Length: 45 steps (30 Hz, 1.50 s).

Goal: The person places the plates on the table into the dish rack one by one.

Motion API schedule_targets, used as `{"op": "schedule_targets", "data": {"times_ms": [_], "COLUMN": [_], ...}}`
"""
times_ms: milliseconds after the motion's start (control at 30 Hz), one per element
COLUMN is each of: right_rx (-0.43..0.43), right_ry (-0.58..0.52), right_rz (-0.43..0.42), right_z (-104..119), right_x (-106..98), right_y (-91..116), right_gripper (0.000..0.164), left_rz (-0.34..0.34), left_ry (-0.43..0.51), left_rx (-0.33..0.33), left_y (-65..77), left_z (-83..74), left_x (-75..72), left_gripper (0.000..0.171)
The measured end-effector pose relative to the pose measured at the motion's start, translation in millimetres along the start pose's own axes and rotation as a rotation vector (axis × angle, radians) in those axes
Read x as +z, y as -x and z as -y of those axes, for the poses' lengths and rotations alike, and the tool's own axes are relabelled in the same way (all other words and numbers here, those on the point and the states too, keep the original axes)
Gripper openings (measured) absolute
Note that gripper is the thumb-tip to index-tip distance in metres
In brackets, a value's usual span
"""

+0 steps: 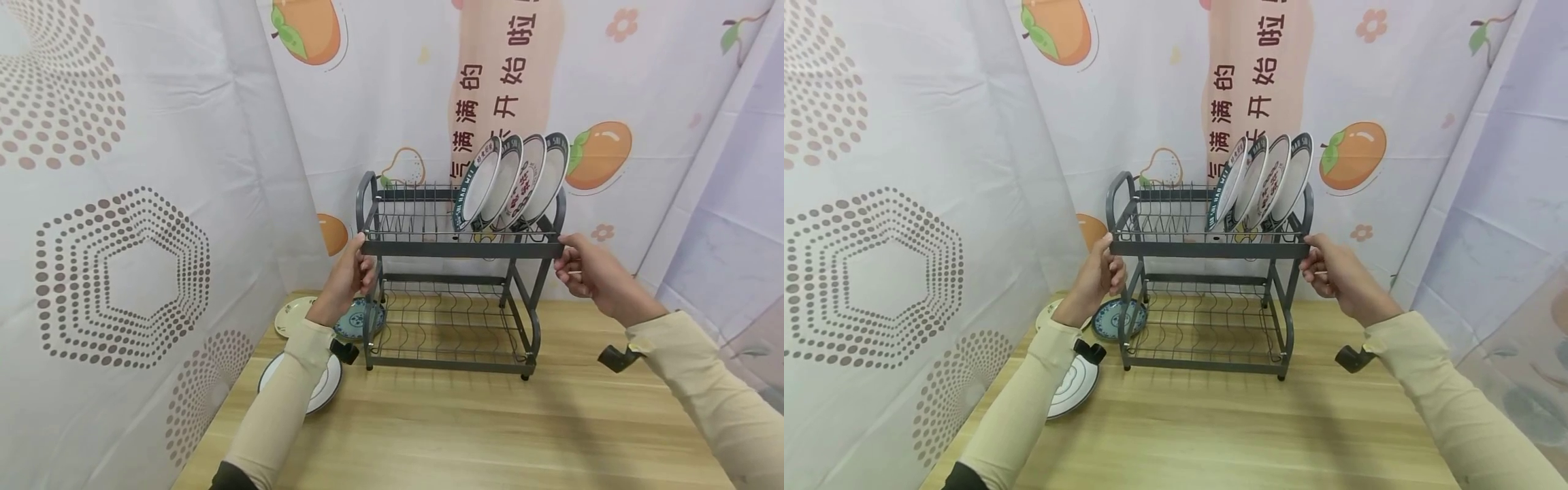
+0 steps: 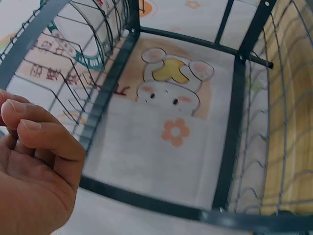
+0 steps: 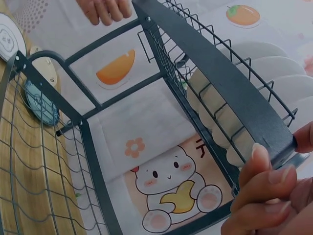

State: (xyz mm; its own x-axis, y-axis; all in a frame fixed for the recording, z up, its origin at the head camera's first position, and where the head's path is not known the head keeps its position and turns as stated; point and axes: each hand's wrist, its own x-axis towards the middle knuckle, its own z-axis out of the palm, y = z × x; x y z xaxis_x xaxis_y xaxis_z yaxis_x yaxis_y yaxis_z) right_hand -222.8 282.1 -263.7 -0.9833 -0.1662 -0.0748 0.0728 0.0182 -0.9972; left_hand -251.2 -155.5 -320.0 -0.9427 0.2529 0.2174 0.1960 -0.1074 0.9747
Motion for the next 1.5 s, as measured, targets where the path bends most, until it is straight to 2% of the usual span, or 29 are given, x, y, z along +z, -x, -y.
{"op": "schedule_targets", "data": {"times_ms": [133, 267, 500, 700, 867, 1000, 1167, 1367, 1500], "right_rx": [-0.019, -0.037, -0.059, -0.082, -0.087, -0.091, -0.108, -0.112, -0.127], "right_ry": [-0.056, -0.13, -0.192, -0.209, -0.222, -0.233, -0.239, -0.23, -0.22], "right_rz": [0.023, 0.04, 0.059, 0.062, 0.067, 0.052, 0.03, 0.02, 0.025], "right_z": [-4, -7, -9, -8, -10, -12, -14, -15, -15], "right_x": [2, 3, 5, 2, 3, 4, 5, 5, 6], "right_y": [-2, -2, -1, 1, -1, -3, -3, -3, -4], "right_gripper": [0.044, 0.042, 0.04, 0.041, 0.04, 0.04, 0.039, 0.039, 0.039], "left_rz": [0.003, -0.034, -0.188, -0.271, -0.304, -0.289, -0.315, -0.311, -0.335], "left_ry": [-0.002, -0.041, -0.243, -0.453, -0.56, -0.649, -0.692, -0.798, -0.813], "left_rx": [-0.029, -0.126, -0.34, -0.409, -0.497, -0.543, -0.58, -0.606, -0.616], "left_y": [6.7, 17.9, 46.7, 69.1, 95.7, 119.4, 141.2, 155.1, 158.2], "left_z": [11.2, 27.1, 65.7, 91.3, 107.6, 120.2, 130.8, 141.7, 146.2], "left_x": [-14.2, -37.8, -98.7, -147.2, -175.5, -190.9, -202.5, -207.5, -207.1], "left_gripper": [0.066, 0.061, 0.055, 0.047, 0.047, 0.045, 0.04, 0.042, 0.038]}}
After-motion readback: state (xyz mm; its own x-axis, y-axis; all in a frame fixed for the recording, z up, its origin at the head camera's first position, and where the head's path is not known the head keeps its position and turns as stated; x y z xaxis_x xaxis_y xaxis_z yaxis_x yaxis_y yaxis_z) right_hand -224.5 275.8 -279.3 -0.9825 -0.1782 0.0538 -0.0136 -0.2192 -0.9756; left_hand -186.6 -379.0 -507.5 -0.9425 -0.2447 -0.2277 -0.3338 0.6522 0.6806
